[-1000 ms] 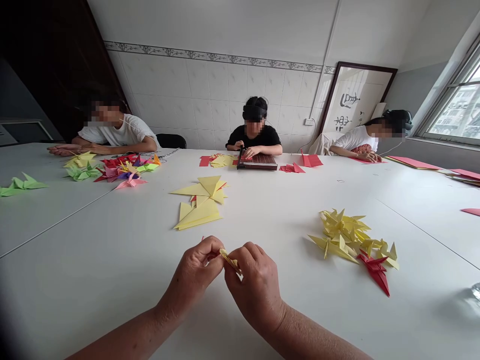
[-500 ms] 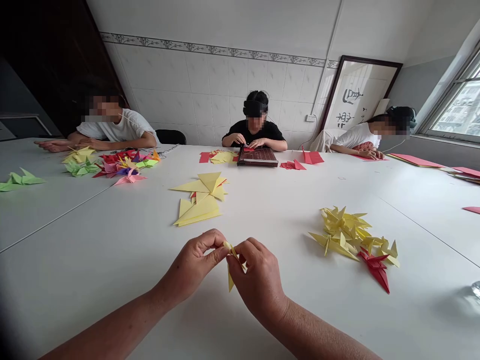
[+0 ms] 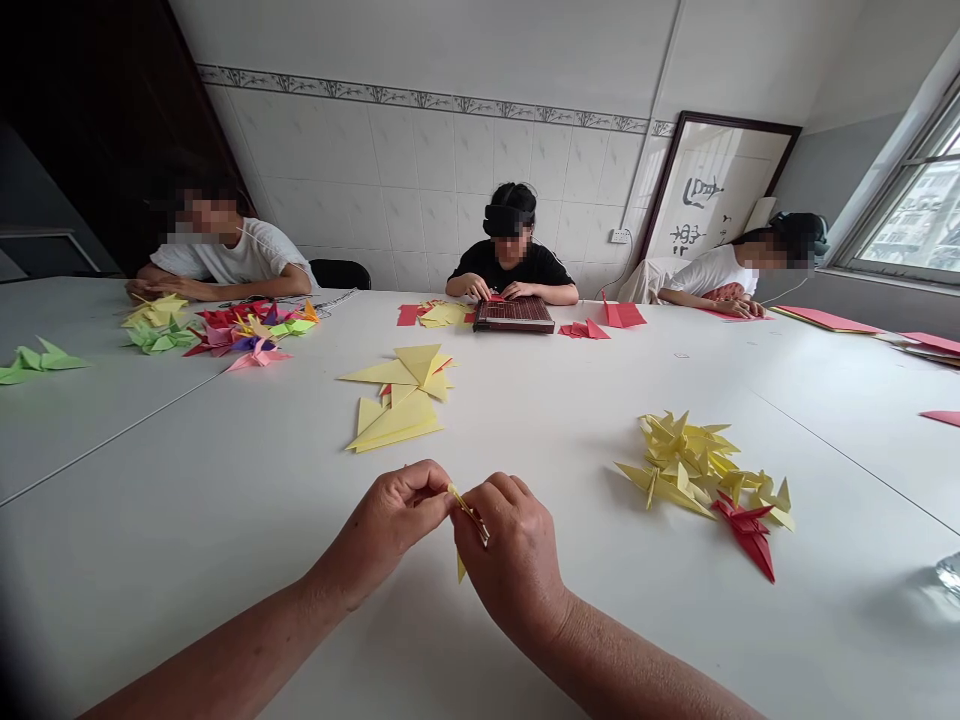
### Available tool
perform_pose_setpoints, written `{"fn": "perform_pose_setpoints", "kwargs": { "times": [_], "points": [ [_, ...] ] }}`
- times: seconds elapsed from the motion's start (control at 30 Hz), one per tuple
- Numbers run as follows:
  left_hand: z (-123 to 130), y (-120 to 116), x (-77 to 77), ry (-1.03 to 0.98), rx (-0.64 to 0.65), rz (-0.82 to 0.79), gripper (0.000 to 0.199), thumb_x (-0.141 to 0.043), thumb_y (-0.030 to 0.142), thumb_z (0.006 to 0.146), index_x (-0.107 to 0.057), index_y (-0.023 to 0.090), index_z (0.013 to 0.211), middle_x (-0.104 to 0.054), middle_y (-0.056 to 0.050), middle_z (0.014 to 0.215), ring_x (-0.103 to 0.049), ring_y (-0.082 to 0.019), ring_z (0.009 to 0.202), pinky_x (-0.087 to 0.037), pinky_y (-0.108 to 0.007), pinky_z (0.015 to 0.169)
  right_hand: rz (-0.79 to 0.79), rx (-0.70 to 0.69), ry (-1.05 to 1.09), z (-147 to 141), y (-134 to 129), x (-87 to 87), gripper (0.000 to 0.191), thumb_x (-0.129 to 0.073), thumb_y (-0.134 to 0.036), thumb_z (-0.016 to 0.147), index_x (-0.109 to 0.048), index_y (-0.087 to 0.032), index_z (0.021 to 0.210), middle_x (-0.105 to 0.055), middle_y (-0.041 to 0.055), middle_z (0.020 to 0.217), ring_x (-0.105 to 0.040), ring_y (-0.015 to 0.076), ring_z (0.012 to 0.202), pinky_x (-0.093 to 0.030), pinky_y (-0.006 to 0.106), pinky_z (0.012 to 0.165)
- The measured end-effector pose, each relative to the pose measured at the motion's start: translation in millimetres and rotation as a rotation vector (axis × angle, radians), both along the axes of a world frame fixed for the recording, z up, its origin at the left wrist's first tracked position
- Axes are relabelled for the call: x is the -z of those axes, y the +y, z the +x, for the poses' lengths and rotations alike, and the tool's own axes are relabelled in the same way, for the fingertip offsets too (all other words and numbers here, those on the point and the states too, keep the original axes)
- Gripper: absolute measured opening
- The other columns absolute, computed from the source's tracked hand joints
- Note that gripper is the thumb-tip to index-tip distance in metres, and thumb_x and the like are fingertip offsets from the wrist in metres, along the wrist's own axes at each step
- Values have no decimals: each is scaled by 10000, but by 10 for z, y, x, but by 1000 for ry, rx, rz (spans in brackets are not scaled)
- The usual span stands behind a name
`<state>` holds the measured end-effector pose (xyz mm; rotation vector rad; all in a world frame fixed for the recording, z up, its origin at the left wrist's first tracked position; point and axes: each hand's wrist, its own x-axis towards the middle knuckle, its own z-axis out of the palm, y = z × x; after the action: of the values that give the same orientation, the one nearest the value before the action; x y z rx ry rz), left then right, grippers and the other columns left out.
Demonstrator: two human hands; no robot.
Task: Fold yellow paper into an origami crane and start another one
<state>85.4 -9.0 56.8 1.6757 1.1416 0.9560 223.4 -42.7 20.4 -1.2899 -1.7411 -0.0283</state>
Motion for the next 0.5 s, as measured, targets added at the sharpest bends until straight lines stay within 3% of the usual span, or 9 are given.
{"fn": "perform_pose_setpoints", "kwargs": {
  "times": [0.23, 0.5],
  "points": [
    [-59, 45, 50, 13, 75, 49, 152, -560, 283, 738, -557, 182, 625, -541, 29, 622, -486, -111, 606, -434, -227, 592, 5, -19, -24, 16, 4, -9, 273, -498, -147, 841, -436, -201, 582, -445, -29, 560, -392, 109, 546, -306, 226, 514],
    [-66, 52, 59, 12, 96, 119, 171, -576, 313, 764, -579, 188, 648, -574, 18, 661, -519, -119, 652, -465, -242, 658, -95, -6, 126, 3, 15, -29, 256, -515, -137, 771, -376, -210, 568, -437, -51, 547, -397, 91, 505, -302, 206, 460]
  ]
}}
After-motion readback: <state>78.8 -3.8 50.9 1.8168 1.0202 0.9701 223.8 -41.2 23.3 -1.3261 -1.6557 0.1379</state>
